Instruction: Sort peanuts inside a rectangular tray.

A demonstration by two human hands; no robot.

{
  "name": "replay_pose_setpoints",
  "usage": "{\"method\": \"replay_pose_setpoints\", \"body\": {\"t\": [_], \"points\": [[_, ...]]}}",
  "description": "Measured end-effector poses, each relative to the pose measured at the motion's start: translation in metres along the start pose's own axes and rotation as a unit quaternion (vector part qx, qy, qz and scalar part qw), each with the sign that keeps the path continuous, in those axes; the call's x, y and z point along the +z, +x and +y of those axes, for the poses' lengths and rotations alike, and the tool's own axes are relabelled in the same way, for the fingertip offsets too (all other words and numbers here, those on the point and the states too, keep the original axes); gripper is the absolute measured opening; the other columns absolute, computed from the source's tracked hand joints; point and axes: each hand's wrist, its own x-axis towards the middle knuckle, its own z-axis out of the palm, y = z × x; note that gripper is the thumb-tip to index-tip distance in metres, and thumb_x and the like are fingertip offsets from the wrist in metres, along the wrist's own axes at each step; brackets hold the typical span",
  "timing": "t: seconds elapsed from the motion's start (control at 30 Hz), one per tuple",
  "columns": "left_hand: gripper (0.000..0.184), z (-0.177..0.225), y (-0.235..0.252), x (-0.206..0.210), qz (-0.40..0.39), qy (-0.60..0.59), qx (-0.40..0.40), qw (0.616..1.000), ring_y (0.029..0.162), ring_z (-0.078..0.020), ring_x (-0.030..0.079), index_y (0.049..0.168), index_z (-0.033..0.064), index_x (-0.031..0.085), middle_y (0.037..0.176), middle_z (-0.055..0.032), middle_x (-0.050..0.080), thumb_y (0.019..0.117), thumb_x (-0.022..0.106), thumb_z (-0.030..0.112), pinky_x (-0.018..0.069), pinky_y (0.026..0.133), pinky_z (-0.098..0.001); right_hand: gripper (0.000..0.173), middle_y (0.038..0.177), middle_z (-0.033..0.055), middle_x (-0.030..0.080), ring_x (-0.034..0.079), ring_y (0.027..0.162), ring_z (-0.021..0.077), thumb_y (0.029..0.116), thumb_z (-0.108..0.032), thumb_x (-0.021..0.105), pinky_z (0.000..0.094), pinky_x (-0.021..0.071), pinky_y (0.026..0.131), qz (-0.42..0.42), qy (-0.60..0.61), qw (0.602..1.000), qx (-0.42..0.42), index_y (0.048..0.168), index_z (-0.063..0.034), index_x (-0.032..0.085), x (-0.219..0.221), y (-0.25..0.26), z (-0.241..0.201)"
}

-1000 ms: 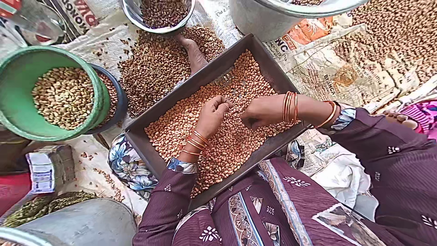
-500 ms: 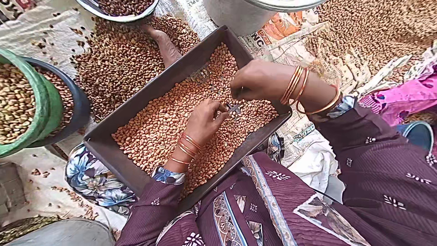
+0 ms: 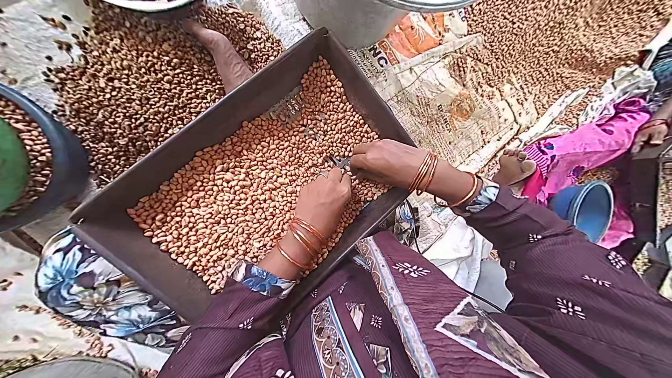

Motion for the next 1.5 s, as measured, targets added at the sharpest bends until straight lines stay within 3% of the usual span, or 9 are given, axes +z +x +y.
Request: {"method": "replay_pose_setpoints", "body": {"t": [0.2,0.33,0.47,0.63,0.97,1.23,1.3,1.4,1.5], "points": [[0.012,0.011,-0.001,-0.005,-0.045,0.022,-0.024,0.998,0.079,-0.0355,0.069,0.104,-0.0026,0.069,0.099,-0.0191,0.064,0.0922,0.065,-0.003,0.0559,0.058,-0.0455,0.017,0.097,0.0207,0.065,0.069,0.09,0.0357,0.1011,-0.01,0.058,0.0456,0.0558,0.078,-0.044,-0.013,0.998,0.037,0.102,0.0053,0.066,-0.007,-0.002,-0.008],[0.016,0.015,0.0,-0.003,-0.053,0.019,-0.057,0.997,0.081,-0.037,0.07,0.109,-0.005,0.067,0.101,-0.0205,0.064,0.0975,0.061,0.005,0.0561,0.059,-0.0474,0.009,0.078,0.0118,0.062,0.065,0.068,0.0276,0.0891,-0.007,0.06,0.0439,0.0507,0.061,-0.033,0.043,0.998,-0.013,0.096,-0.0015,0.062,-0.011,-0.013,-0.015],[0.019,0.013,-0.005,0.003,0.002,0.012,-0.057,0.998,0.08,-0.04,0.071,0.101,-0.0043,0.068,0.097,-0.0226,0.067,0.0993,0.062,0.013,0.0565,0.059,-0.0517,0.009,0.09,0.0167,0.069,0.07,0.086,0.0328,0.0942,-0.005,0.066,0.0484,0.0547,0.076,-0.068,0.084,0.993,-0.043,0.097,0.0015,0.072,0.001,-0.016,-0.027],[0.024,0.02,-0.005,-0.004,0.012,0.019,-0.022,1.0,0.091,-0.0497,0.071,0.115,-0.0127,0.067,0.107,-0.0334,0.066,0.0964,0.061,0.001,0.0563,0.07,-0.0615,0.024,0.115,0.0251,0.067,0.064,0.112,0.0411,0.104,0.002,0.048,0.0546,0.0485,0.093,-0.138,0.122,0.971,0.155,0.114,0.0093,0.069,-0.029,-0.019,-0.065],[0.029,0.018,0.001,0.006,-0.016,0.099,-0.04,0.994,0.094,-0.0433,0.072,0.118,-0.005,0.068,0.112,-0.0259,0.069,0.1038,0.048,0.012,0.0575,0.072,-0.0561,0.028,0.103,0.0221,0.07,0.066,0.102,0.0368,0.106,-0.008,0.05,0.0519,0.0487,0.085,-0.095,0.178,0.948,0.247,0.103,0.0063,0.073,-0.021,-0.013,-0.071],[0.031,-0.008,0.003,-0.003,-0.003,-0.1,-0.027,0.995,0.088,-0.0434,0.067,0.108,-0.0129,0.064,0.096,-0.0295,0.067,0.0962,0.056,0.015,0.0515,0.079,-0.0575,0.025,0.105,0.0234,0.069,0.065,0.102,0.0375,0.1052,-0.006,0.052,0.0516,0.0491,0.085,-0.092,0.146,0.961,0.218,0.105,0.0086,0.072,-0.02,-0.011,-0.07],[0.03,-0.02,0.002,-0.009,0.03,-0.225,-0.062,0.972,0.079,-0.0333,0.062,0.104,-0.0138,0.062,0.087,-0.0251,0.063,0.0975,0.046,0.012,0.0487,0.075,-0.0515,0.018,0.108,0.0234,0.069,0.066,0.104,0.0386,0.1009,-0.002,0.059,0.0525,0.0496,0.087,-0.089,0.13,0.97,0.186,0.109,0.0082,0.072,-0.023,-0.013,-0.064],[0.025,-0.032,0.002,-0.011,0.072,-0.44,-0.151,0.882,0.058,0.0025,0.049,0.092,0.0081,0.056,0.076,0.0096,0.055,0.096,0.032,0.012,0.041,0.052,-0.0153,0.016,0.107,0.0233,0.068,0.065,0.104,0.0398,0.0959,0.004,0.063,0.0539,0.0503,0.088,-0.097,0.083,0.983,0.134,0.11,0.0089,0.068,-0.032,-0.007,-0.054],[0.041,-0.034,-0.001,-0.016,0.049,-0.58,-0.202,0.788,0.051,0.002,0.05,0.094,0.0117,0.059,0.074,0.0085,0.063,0.1064,0.02,0.015,0.0399,0.044,-0.0123,0.011,0.095,0.0174,0.069,0.068,0.092,0.034,0.0967,-0.002,0.063,0.0501,0.0529,0.081,-0.014,0.06,0.997,0.056,0.105,0.0036,0.069,-0.032,0.002,-0.041]]}}
